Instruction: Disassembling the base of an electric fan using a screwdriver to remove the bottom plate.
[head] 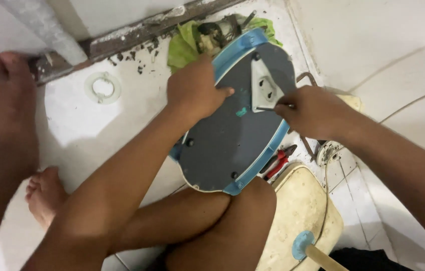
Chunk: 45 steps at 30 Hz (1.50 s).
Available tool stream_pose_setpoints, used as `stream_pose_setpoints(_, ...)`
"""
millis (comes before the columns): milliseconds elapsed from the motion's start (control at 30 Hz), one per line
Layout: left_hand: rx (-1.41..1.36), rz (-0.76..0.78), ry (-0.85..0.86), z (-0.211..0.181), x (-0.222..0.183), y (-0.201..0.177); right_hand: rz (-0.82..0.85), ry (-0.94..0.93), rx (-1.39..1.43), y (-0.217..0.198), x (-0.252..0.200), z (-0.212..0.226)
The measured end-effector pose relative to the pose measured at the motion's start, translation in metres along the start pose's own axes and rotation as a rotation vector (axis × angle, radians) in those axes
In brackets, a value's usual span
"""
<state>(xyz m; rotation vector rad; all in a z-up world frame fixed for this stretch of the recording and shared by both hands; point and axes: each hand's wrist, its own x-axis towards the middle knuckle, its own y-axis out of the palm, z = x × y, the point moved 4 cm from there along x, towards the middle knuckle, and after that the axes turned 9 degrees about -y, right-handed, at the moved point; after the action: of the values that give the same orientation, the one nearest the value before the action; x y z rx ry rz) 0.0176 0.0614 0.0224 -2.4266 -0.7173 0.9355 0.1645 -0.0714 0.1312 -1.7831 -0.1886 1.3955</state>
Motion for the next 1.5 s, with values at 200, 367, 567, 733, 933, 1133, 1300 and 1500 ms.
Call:
stream_pose_setpoints(200, 0.008, -0.235, 0.206, -0.022, 0.009, 0.016, -0.095, 0.061, 0.091, 0.028, -0.025, -0.042)
stream_pose_setpoints(367, 0.025, -0.367, 0.271, -0.062, 0.008, 0.029, -0.286, -0.035, 0.116, 0.039, -0.043, -0.054)
stream_pose_setpoints(567, 0.142, -0.412, 0.225, -0.108, 0.004, 0.048, -0.337, -0.077, -0.218, 0.043, -0.046, -0.076)
stream_pose_setpoints(733, 0.338, -0.335, 0.205, -0.123, -0.003, 0.045, -0.474, -0.169, -0.579, 0.053, -0.056, -0.071)
stream_pose_setpoints(933, 0.279, -0.396, 0.206, -0.117, 0.001, 0.050, -0.465, -0.068, -0.867, 0.067, -0.067, -0.033)
stream_pose_setpoints(1133, 0.253, -0.422, 0.194, -0.109, 0.004, 0.047, -0.483, 0.022, -0.687, 0.077, -0.066, -0.022)
stream_pose_setpoints(1300, 0.061, -0.310, 0.181, -0.103, -0.001, 0.042, -0.380, -0.018, -0.573, 0.064, -0.056, -0.042)
stream_pose_setpoints(1500, 0.172, -0.352, 0.191, -0.101, 0.002, 0.042, -0.287, -0.215, -0.626, 0.049, -0.043, -0.051)
